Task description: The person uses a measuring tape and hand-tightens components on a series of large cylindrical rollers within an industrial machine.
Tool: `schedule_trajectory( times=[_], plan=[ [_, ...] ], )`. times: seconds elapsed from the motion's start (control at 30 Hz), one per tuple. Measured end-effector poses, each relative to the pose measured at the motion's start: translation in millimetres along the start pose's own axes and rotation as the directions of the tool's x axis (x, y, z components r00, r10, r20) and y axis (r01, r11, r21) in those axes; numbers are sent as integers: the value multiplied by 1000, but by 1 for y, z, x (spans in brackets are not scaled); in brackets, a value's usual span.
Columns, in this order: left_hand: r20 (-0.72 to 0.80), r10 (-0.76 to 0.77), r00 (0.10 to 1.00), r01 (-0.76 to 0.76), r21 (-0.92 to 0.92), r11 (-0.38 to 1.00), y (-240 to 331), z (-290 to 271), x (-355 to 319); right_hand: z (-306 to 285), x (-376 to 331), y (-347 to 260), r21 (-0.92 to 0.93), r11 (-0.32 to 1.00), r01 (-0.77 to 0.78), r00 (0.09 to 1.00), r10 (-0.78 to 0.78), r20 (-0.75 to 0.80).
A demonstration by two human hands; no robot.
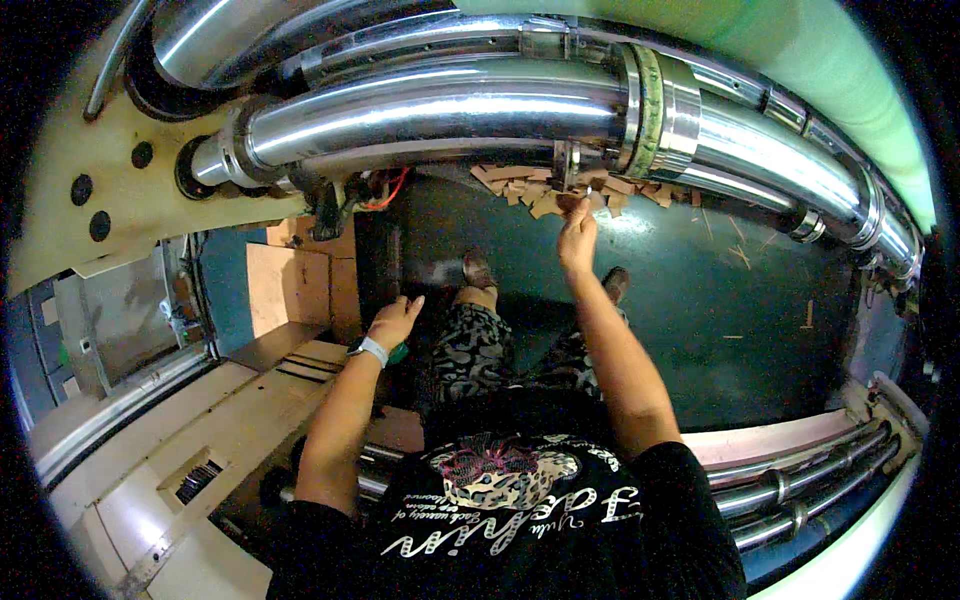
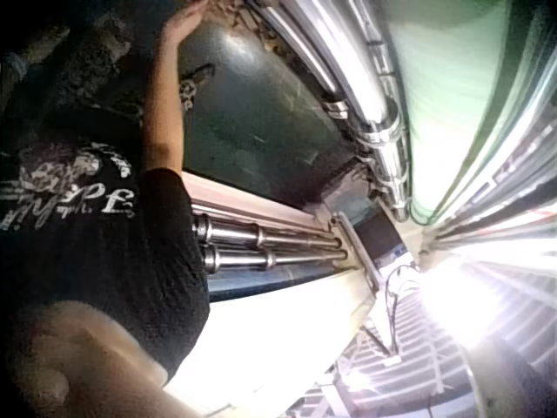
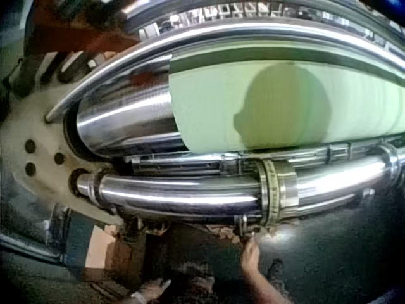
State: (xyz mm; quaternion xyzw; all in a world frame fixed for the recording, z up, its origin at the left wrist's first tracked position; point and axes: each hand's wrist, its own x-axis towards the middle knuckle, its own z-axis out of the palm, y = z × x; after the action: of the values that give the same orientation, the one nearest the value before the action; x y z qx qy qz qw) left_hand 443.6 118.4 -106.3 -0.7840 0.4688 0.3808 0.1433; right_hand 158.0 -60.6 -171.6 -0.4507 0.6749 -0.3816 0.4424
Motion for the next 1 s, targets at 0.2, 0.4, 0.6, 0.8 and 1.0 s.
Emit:
schedule_trajectory(
  times=[0.2,0.4,0.6,0.8,1.0],
  plan=[
    [-65,93,994,-95,-27,995,-69,21,7,36,-10,-22,372,919,-133,955,219,-200],
    [166,-51,985,55,-17,998,-79,31,9,44,-10,-51,600,776,-197,914,366,-174],
    [164,10,986,3,-74,997,-50,12,10,36,8,37,220,973,64,984,-26,-174],
    [79,91,993,-74,-198,977,36,-35,-12,-6,-2,8,-9,991,134,979,-131,155],
    [72,248,966,-207,-359,910,116,-43,-29,-49,-14,22,-112,957,266,890,-199,411]
  ],
)
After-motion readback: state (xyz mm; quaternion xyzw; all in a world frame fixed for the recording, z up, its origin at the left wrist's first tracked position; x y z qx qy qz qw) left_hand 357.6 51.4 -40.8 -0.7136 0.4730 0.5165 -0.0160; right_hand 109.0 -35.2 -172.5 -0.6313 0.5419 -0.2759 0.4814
